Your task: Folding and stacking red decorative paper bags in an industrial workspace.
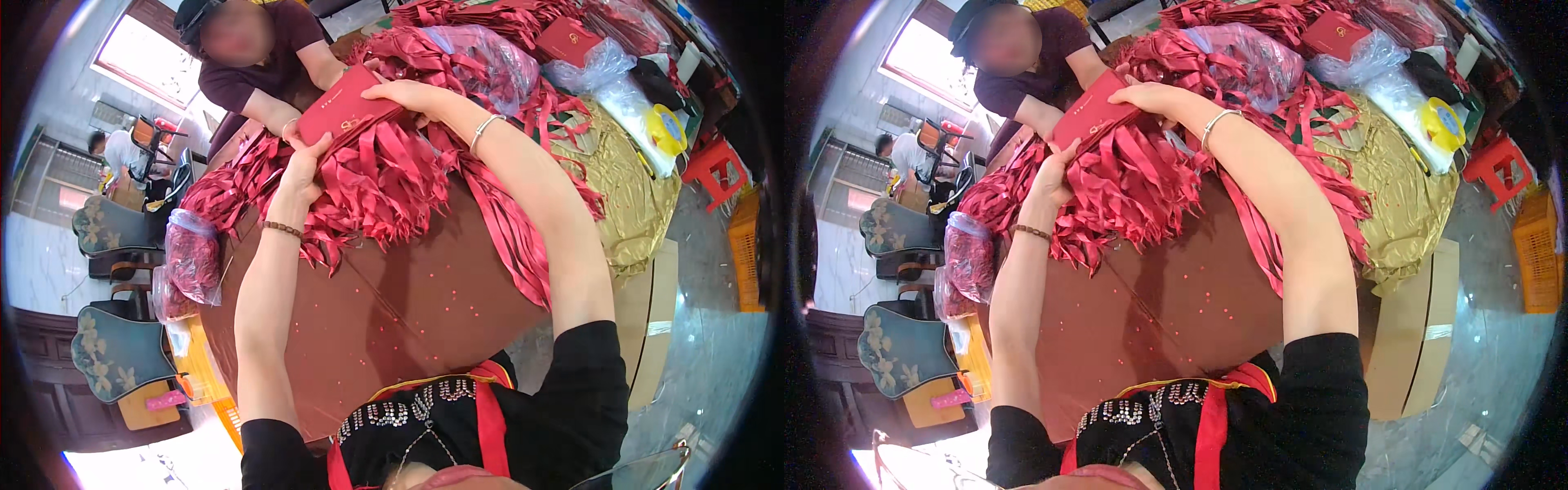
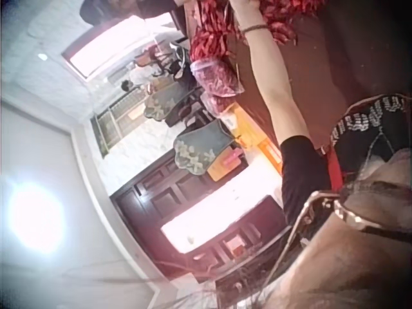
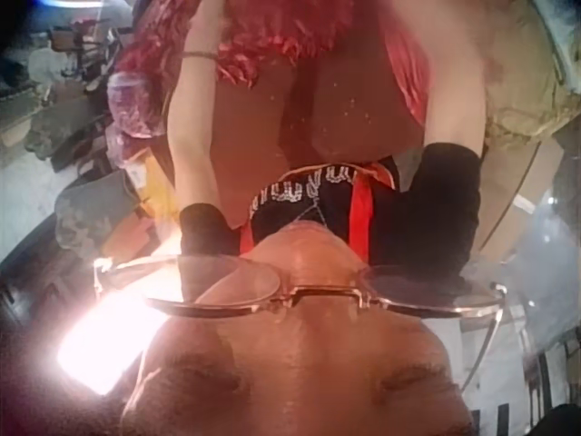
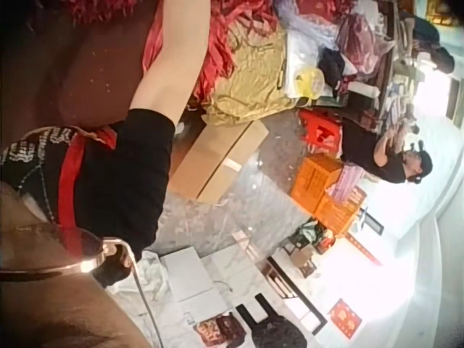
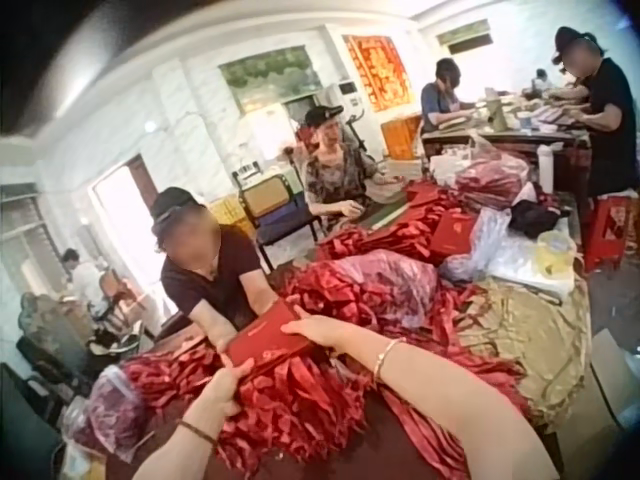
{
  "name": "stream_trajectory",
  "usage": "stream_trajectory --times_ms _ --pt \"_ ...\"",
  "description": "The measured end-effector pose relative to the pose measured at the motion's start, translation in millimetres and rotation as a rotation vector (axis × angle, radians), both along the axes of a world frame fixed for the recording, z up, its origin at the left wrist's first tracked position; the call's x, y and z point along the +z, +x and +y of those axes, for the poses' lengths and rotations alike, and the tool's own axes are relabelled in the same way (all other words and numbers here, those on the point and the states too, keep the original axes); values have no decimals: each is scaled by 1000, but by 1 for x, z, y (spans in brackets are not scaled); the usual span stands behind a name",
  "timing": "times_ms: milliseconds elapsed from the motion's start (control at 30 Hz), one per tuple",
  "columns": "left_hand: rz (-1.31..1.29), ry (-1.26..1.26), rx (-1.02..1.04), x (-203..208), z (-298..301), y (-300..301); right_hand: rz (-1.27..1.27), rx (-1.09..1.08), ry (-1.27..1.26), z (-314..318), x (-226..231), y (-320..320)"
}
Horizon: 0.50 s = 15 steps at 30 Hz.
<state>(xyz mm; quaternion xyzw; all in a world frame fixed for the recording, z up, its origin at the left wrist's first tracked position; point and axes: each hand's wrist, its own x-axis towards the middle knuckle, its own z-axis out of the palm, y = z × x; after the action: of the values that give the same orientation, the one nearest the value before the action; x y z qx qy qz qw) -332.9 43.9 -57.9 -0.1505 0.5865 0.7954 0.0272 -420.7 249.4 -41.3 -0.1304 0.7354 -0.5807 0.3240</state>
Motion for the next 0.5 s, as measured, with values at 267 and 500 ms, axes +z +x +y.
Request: stream_trajectory --times_ms 267,500 --pt "-227 -132 -254 1 -16 -9 50 -69 35 1 -1 6" --pt "-437 -445 -258 29 1 -2 141 -23 75 4 -8 2"
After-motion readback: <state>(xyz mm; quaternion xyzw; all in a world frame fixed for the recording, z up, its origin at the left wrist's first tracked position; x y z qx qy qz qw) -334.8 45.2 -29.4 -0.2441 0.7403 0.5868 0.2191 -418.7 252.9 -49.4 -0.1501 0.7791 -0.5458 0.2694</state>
